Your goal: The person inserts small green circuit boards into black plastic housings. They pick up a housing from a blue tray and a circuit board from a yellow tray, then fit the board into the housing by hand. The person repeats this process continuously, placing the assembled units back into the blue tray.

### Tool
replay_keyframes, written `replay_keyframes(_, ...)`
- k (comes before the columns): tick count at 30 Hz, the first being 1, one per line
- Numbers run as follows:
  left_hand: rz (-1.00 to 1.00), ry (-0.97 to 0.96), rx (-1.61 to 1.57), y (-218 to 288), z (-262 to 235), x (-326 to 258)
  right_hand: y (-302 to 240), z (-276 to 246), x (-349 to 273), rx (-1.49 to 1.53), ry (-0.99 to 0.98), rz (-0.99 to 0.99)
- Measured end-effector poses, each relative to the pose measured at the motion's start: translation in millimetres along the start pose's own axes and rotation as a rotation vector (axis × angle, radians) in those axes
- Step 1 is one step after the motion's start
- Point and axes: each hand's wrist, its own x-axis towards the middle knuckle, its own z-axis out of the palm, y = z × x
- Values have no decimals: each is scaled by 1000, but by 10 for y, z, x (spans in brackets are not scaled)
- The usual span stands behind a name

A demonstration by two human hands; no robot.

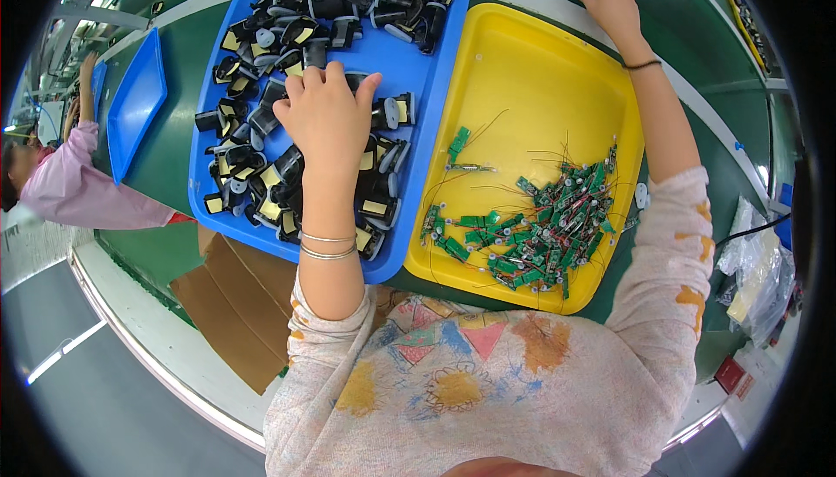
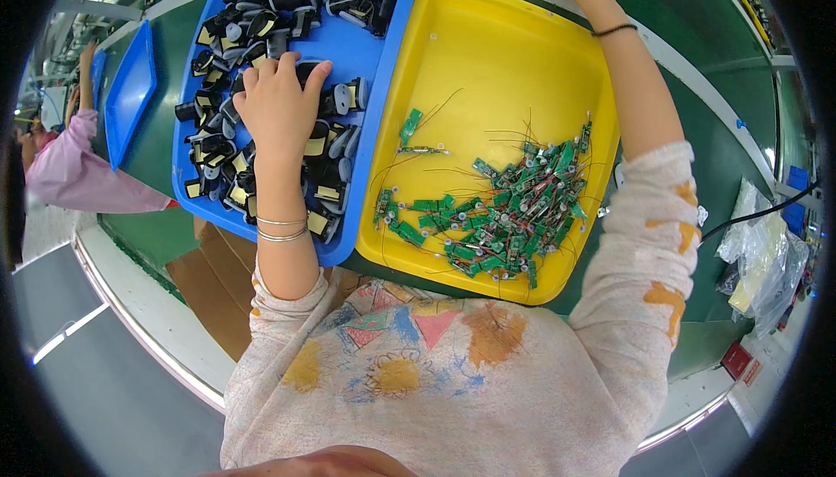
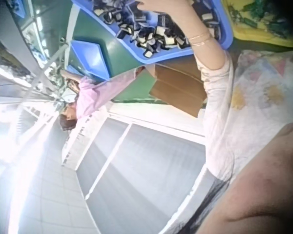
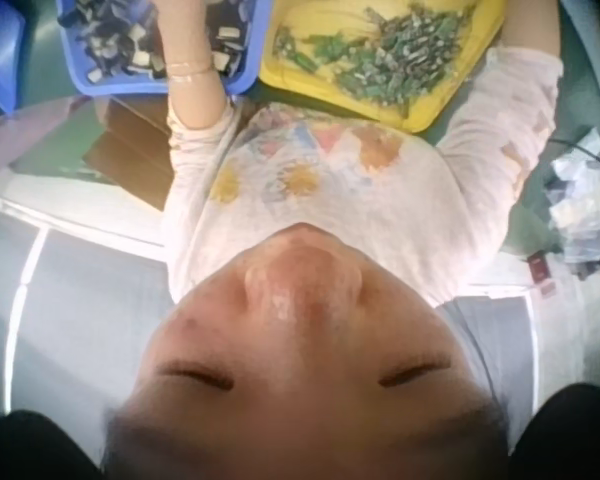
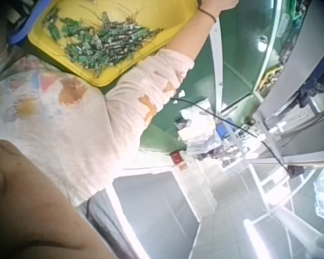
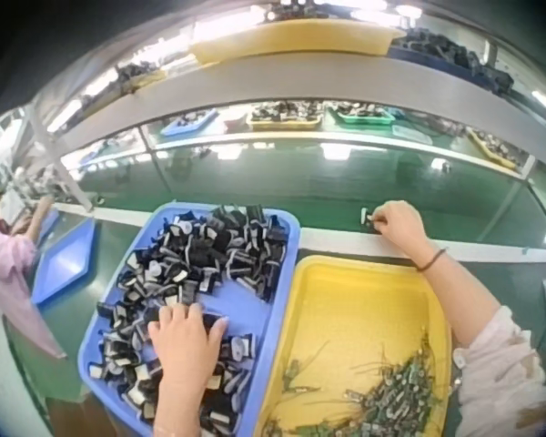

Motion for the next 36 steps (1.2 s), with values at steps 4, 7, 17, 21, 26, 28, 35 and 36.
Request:
replay_keyframes(4, 54, -70, -34, 5, 48, 15, 163, 173, 22, 88, -60, 152)
replay_keyframes(7, 41, -6, -276, -1, -59, -5, -328, -63, -152, 87, 310, -246)
replay_keyframes(17, 15, -160, -1314, 251, -281, -129, -1830, -607, -1489, 453, -405, -448)
replay_keyframes(21, -13, -281, -1429, 267, -309, -156, -1748, -664, -1419, 539, -557, -261)
replay_keyframes(26, -45, -328, -1618, 340, -348, -223, -1689, -1084, -1386, 1846, -392, 129)
replay_keyframes(28, -30, -437, -1770, 461, -394, -306, -1838, -1102, -1485, 1998, -331, 96)
replay_keyframes(35, -6, -633, -1956, 567, -491, -425, -1825, -1016, -1598, 2288, -154, 242)
replay_keyframes(36, -6, -639, -1952, 563, -491, -427, -1820, -995, -1604, 2312, -151, 226)
